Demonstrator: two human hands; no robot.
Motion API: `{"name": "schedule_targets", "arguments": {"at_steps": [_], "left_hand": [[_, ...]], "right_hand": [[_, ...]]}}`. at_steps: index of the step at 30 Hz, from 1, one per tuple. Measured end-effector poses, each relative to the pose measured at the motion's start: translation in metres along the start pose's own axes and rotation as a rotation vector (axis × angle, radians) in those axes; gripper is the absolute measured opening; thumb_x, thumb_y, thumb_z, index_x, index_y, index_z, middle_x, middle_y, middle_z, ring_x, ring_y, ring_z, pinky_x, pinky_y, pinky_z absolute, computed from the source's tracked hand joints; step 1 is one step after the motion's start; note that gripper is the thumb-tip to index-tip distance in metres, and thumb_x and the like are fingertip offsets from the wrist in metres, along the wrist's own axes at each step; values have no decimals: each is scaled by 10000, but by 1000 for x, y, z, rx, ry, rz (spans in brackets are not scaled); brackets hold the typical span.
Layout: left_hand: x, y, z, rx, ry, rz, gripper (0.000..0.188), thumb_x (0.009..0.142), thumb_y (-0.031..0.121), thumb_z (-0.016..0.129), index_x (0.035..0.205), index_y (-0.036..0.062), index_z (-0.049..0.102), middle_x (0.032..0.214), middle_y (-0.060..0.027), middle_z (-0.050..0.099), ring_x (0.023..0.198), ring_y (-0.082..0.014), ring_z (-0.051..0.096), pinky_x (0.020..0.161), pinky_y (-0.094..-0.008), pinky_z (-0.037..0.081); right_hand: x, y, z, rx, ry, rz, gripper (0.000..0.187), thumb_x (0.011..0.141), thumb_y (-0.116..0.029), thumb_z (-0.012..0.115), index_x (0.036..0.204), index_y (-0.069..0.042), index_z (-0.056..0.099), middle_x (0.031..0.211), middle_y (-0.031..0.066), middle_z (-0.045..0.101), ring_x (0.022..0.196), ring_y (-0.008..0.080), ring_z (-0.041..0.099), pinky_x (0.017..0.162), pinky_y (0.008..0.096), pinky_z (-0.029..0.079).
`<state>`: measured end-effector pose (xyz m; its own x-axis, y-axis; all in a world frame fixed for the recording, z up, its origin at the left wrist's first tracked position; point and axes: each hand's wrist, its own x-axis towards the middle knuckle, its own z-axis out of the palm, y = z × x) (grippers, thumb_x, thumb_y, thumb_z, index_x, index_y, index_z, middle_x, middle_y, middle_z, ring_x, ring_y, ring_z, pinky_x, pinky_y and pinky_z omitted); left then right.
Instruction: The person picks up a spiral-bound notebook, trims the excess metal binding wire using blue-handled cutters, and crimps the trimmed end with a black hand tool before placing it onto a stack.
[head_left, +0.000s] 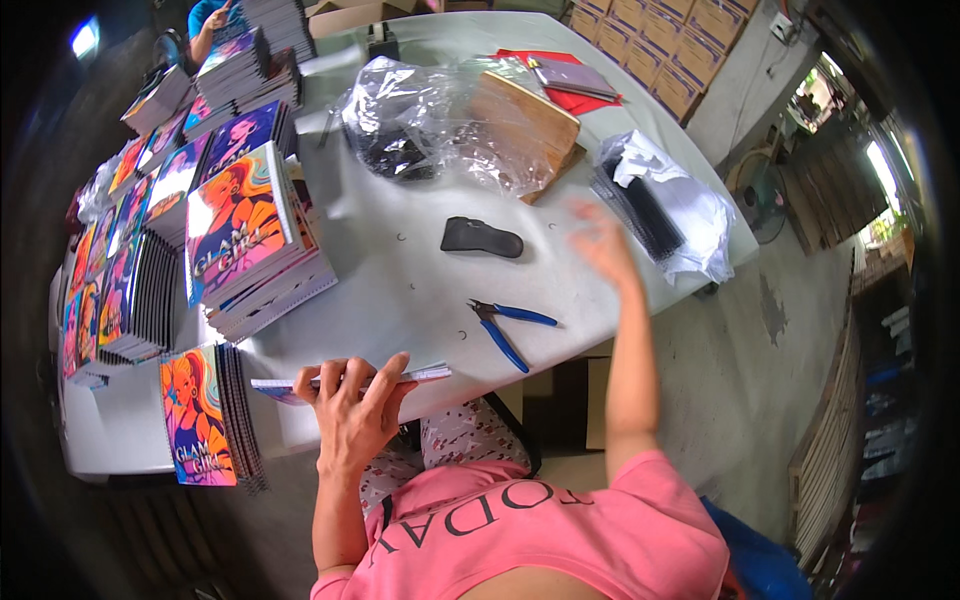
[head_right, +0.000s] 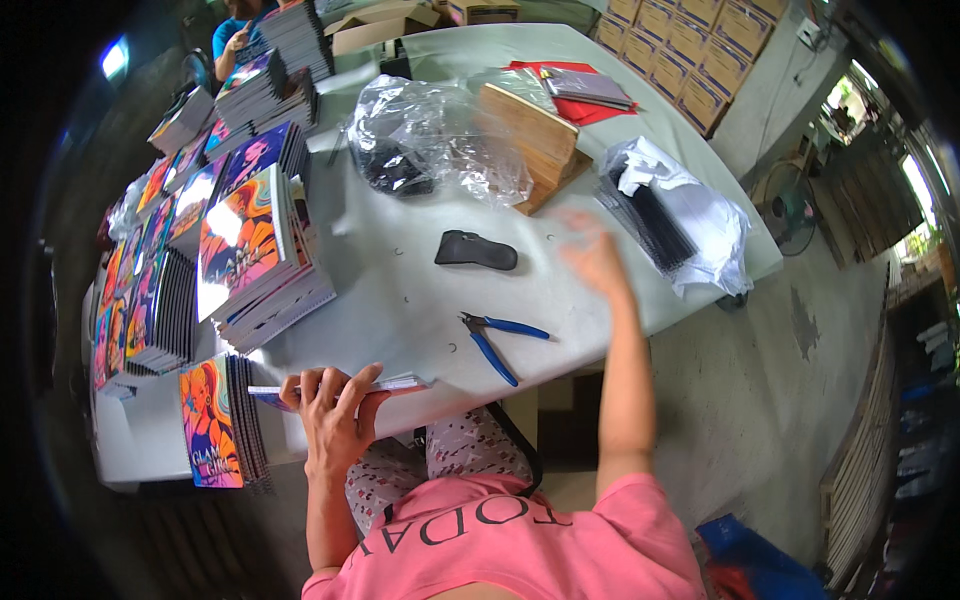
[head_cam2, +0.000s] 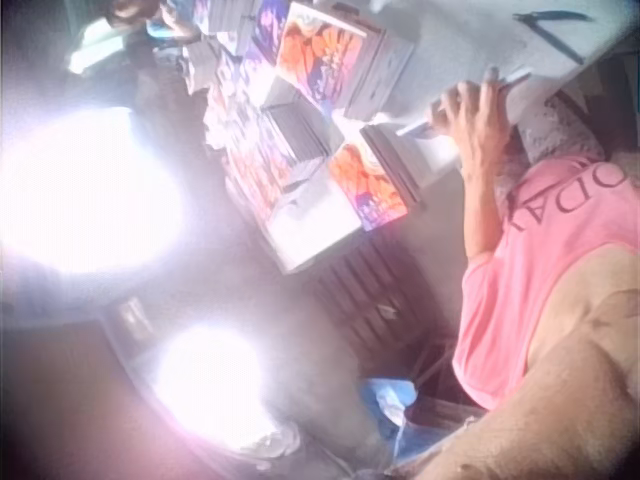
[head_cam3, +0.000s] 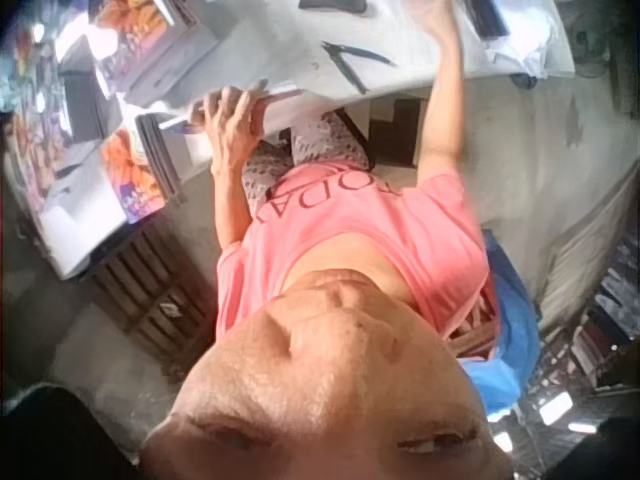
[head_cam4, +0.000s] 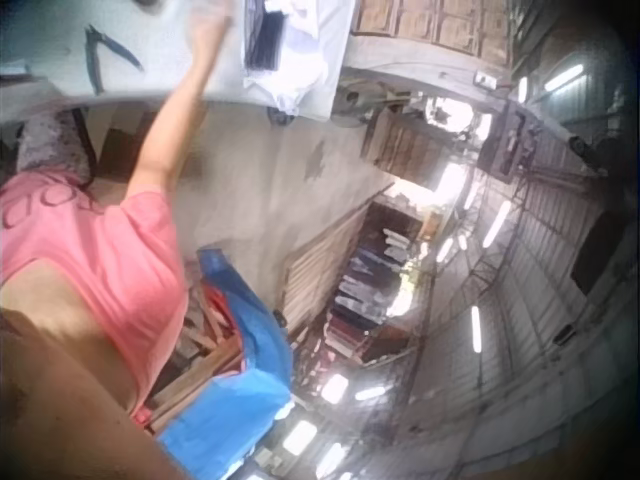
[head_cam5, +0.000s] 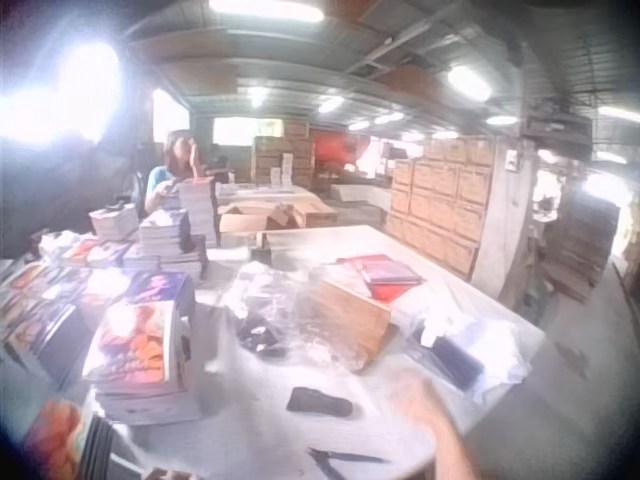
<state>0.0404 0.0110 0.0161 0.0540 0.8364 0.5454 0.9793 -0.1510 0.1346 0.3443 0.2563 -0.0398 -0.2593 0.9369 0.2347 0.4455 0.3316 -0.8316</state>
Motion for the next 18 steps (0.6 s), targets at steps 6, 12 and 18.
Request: {"name": "schedule_targets", "arguments": {"at_steps": [6,12,18], "left_hand": [[0,-9,-4,-19,25,36,318,725,255,695,1038,246,646,710,32,441,766,-155,443,788,-375,248],[-18,-10,23,137,182,-3,531,673,348,717,1171,207,599,906,-23,486,1012,-213,469,1076,-541,13],[-17,18,55,-1,387,-214,637,551,478,778,1039,132,559,1008,-88,476,1230,-334,341,1050,-604,-26]], "right_hand": [[49,89,-67,-1004,142,177,427,746,-135,606,1168,-107,556,1177,139,543,1097,346,509,899,422,447],[76,45,-80,-933,82,-38,371,755,32,489,1088,-53,629,944,250,629,885,413,606,791,463,485],[42,-28,-49,-792,-111,-210,600,747,113,392,1293,-123,472,975,225,540,959,393,524,858,438,418]]}}
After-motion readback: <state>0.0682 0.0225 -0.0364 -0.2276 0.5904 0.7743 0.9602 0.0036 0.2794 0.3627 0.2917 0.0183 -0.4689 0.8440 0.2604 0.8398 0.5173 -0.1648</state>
